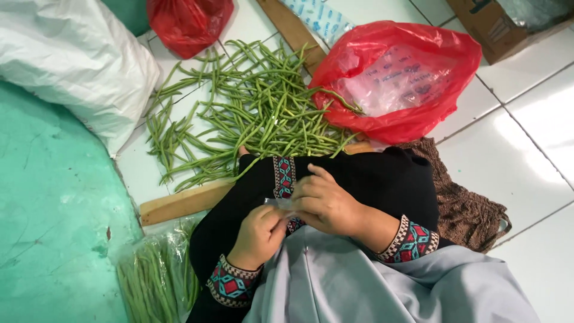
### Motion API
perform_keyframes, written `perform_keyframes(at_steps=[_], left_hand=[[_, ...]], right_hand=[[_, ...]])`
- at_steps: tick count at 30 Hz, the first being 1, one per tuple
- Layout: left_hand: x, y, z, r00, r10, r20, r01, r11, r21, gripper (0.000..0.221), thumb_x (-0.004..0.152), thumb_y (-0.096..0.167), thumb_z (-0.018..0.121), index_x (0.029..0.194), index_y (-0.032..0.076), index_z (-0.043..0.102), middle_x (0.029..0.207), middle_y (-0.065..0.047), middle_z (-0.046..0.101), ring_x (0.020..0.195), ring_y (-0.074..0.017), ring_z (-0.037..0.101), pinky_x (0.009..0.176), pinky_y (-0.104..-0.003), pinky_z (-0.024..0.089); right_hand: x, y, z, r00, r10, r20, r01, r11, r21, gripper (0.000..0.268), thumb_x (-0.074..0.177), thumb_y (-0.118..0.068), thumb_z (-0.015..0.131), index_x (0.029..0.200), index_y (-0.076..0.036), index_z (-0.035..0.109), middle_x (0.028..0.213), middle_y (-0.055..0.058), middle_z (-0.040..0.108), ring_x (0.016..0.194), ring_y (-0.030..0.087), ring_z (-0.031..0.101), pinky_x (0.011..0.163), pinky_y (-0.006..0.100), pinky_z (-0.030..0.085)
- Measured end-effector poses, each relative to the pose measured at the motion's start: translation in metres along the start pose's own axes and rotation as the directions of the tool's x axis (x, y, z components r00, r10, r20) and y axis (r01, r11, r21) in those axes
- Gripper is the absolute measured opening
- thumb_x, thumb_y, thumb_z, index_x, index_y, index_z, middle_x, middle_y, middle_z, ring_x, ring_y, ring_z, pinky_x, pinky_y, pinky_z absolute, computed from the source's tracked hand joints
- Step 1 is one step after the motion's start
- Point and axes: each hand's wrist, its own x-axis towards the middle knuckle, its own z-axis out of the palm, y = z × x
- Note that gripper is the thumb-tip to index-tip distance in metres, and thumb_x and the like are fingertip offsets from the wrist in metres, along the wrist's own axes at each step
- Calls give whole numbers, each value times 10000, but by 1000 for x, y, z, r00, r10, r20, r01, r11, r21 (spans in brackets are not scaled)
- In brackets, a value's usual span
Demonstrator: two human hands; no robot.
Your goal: Packaging green beans into small plastic bags
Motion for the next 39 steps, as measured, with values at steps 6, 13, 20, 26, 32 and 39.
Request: perform_keyframes(at_steps=[6,13,20,26,32,39], left_hand=[[-22,-23,-3,982,-173,-77,180,978,105,57,892,62,643,893,39,696,871,-102,720,771,-296,669,685,-429,525],[-16,-28,-8,903,-313,-293,275,947,-164,51,907,151,749,931,142,793,807,9,743,754,-210,726,710,-304,577],[-8,-37,11,808,-525,-266,385,813,-437,98,822,97,821,914,109,789,713,-9,696,664,-104,640,626,-250,549],[-14,-48,22,686,-679,-261,433,670,-603,90,820,121,838,869,72,780,637,-10,648,592,-32,553,529,-204,482],[-19,-61,27,658,-714,-241,440,624,-646,120,819,139,857,802,71,759,598,-37,663,584,-41,567,529,-200,472],[-29,-88,44,608,-773,-182,447,523,-725,179,871,182,808,755,114,690,622,-48,684,645,-68,627,594,-208,476]], right_hand=[[-20,20,-16,975,178,-136,-167,982,91,58,933,-65,708,942,-117,684,829,18,648,762,214,645,1041,489,506],[-76,58,-46,716,596,-363,-570,800,187,98,860,-46,837,943,-81,797,827,105,741,782,251,729,787,400,579],[-91,68,-46,485,780,-396,-590,625,511,96,1004,-41,742,1092,-5,735,620,106,614,461,84,504,468,193,414],[-109,94,-46,448,791,-416,-542,611,578,98,1015,-27,759,1079,26,706,660,98,610,501,94,576,464,191,432],[-113,102,-40,410,804,-430,-521,594,613,76,1024,-18,758,1056,24,703,688,92,616,506,80,559,455,197,443],[-113,97,-32,340,856,-390,-538,517,666,85,1017,-30,762,1050,4,692,699,82,617,492,126,609,433,234,509]])
